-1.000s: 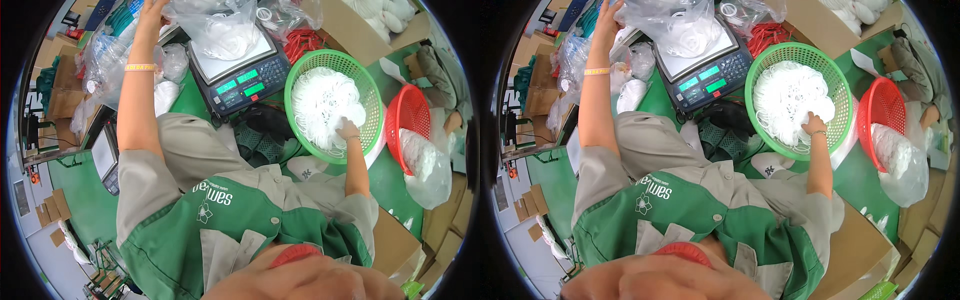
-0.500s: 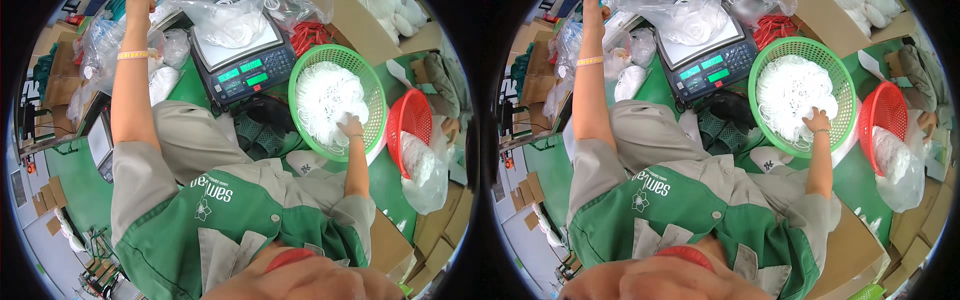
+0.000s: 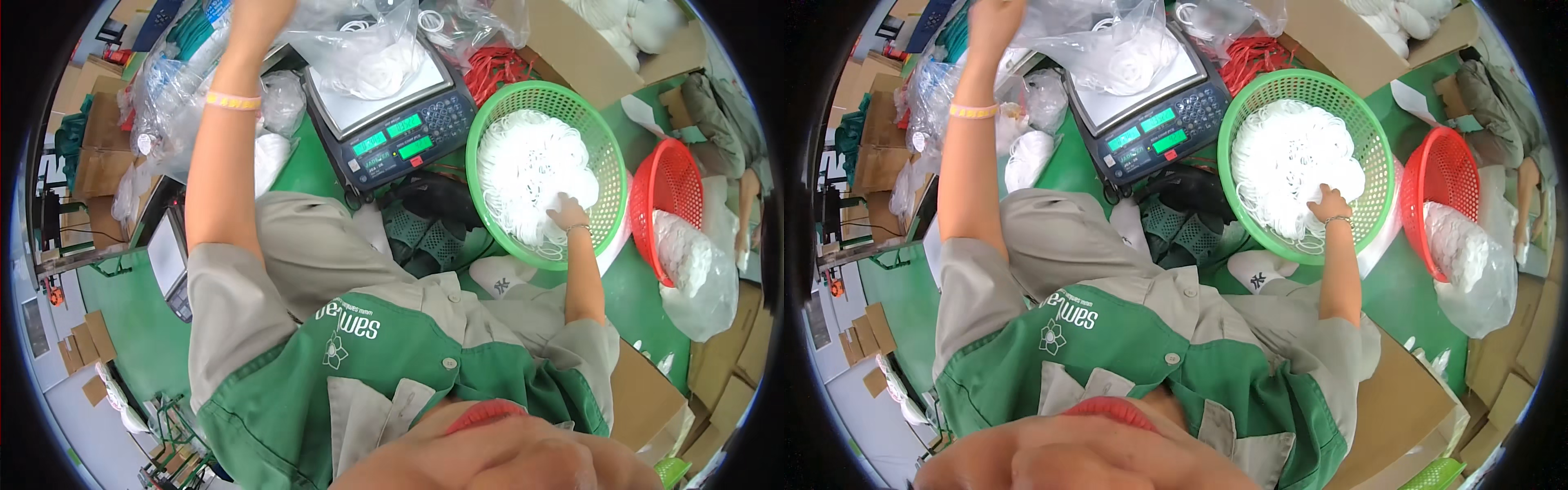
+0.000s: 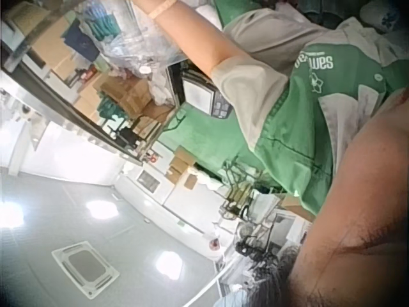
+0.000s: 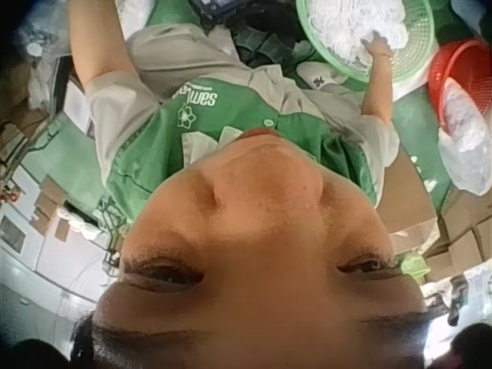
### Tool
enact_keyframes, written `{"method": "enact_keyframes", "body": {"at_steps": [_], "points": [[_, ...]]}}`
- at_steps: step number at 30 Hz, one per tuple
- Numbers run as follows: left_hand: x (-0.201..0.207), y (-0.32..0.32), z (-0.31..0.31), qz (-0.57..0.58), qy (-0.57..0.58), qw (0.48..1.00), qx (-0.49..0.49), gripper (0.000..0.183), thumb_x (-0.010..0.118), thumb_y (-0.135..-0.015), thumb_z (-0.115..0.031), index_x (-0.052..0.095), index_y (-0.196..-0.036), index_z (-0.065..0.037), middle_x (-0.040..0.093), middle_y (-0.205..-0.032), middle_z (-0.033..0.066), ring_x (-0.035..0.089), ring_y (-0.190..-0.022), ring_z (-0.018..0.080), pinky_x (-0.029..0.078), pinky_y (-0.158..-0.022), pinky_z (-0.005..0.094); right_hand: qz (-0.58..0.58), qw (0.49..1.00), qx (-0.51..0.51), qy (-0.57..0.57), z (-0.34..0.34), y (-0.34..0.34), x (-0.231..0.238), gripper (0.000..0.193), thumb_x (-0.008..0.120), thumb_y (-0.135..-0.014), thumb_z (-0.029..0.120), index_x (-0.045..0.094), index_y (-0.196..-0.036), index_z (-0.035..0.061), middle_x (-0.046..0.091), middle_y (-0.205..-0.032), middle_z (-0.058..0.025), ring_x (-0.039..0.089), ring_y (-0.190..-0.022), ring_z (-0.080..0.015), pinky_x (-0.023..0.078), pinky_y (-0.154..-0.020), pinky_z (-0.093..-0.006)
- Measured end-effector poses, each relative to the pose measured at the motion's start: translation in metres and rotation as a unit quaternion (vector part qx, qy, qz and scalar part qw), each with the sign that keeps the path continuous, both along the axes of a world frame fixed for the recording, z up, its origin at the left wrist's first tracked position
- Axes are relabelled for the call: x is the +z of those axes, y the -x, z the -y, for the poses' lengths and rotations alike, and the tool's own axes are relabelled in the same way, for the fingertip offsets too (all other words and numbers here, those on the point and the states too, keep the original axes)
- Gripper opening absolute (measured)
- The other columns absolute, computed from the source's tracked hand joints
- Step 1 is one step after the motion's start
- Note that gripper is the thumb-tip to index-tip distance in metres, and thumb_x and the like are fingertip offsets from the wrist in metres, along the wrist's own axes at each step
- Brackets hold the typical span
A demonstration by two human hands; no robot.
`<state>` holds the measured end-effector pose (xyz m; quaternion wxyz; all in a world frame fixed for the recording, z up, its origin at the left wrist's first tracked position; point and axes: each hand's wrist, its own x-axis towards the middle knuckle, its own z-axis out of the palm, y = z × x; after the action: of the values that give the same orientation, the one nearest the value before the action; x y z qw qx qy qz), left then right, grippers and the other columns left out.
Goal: The person packs elastic straps by picking them from a basket, weighing them on an electronic scale, and placing them into plastic bags by hand.
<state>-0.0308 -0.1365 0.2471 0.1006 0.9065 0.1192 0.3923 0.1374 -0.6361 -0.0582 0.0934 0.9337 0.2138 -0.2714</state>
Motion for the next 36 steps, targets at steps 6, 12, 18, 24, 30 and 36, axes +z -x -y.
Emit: {"method": "enact_keyframes", "body": {"at_steps": [6, 12, 18, 24, 30, 36], "points": [[-0.048, -0.063, -0.032, -0.527, -0.174, 0.827, 0.091, 0.033, 0.047, -0.072, -0.002, 0.055, -0.105, 0.001, 0.061, -0.091, 0.0151, 0.06, -0.078, 0.0282, 0.047, -0.062, 0.0368, -0.005, 1.0, 0.003, 0.01, 0.0, 0.0, 0.002, 0.062, 0.06, -0.069, 0.04, 0.04, -0.121, 0.0145, 0.047, -0.112, -0.0167, 0.052, -0.099, -0.0309, 0.045, -0.079, -0.0422], [-0.094, -0.082, -0.02, -0.57, -0.198, 0.79, 0.111, 0.024, 0.045, -0.076, -0.005, 0.06, -0.094, 0.0, 0.058, -0.1, 0.0173, 0.058, -0.091, 0.0305, 0.047, -0.074, 0.0399, 0.008, 1.0, 0.008, -0.023, 0.001, -0.002, -0.005, 0.06, 0.06, -0.069, 0.039, 0.041, -0.119, 0.0135, 0.048, -0.11, -0.0167, 0.052, -0.099, -0.0306, 0.045, -0.078, -0.0424], [-0.164, -0.124, -0.043, -0.475, -0.066, 0.877, 0.003, 0.026, 0.046, -0.073, -0.007, 0.06, -0.095, -0.006, 0.058, -0.098, 0.0187, 0.055, -0.092, 0.034, 0.043, -0.08, 0.0399, -0.007, 0.999, -0.03, -0.041, 0.011, -0.006, -0.013, 0.059, 0.061, -0.068, 0.039, 0.042, -0.118, 0.0144, 0.046, -0.111, -0.0157, 0.05, -0.101, -0.0305, 0.044, -0.08, -0.0426], [-0.224, -0.128, -0.067, -0.599, -0.035, 0.797, 0.07, 0.037, 0.036, -0.083, -0.027, 0.052, -0.111, -0.009, 0.054, -0.11, 0.0135, 0.05, -0.103, 0.0317, 0.04, -0.087, 0.0391, -0.019, 0.997, -0.009, -0.079, 0.006, -0.005, -0.015, 0.058, 0.062, -0.068, 0.037, 0.043, -0.119, 0.0161, 0.045, -0.111, -0.0174, 0.049, -0.101, -0.0326, 0.043, -0.081, -0.043], [-0.229, -0.127, -0.046, -0.538, -0.173, 0.823, 0.056, 0.041, 0.031, -0.085, -0.032, 0.047, -0.116, -0.011, 0.052, -0.115, 0.0113, 0.049, -0.106, 0.0308, 0.038, -0.088, 0.0411, -0.034, 0.996, -0.024, -0.075, 0.011, -0.002, -0.017, 0.058, 0.062, -0.068, 0.035, 0.042, -0.118, 0.0149, 0.043, -0.112, -0.0187, 0.049, -0.101, -0.0336, 0.044, -0.082, -0.041], [-0.191, -0.13, -0.033, -0.53, -0.182, 0.824, 0.092, 0.04, 0.029, -0.086, -0.032, 0.052, -0.112, -0.012, 0.053, -0.113, 0.0123, 0.051, -0.104, 0.0287, 0.039, -0.089, 0.0384, -0.039, 0.996, -0.044, -0.06, 0.014, 0.0, -0.018, 0.057, 0.061, -0.068, 0.034, 0.041, -0.119, 0.0147, 0.044, -0.112, -0.018, 0.048, -0.103, -0.0329, 0.043, -0.082, -0.0417]]}}
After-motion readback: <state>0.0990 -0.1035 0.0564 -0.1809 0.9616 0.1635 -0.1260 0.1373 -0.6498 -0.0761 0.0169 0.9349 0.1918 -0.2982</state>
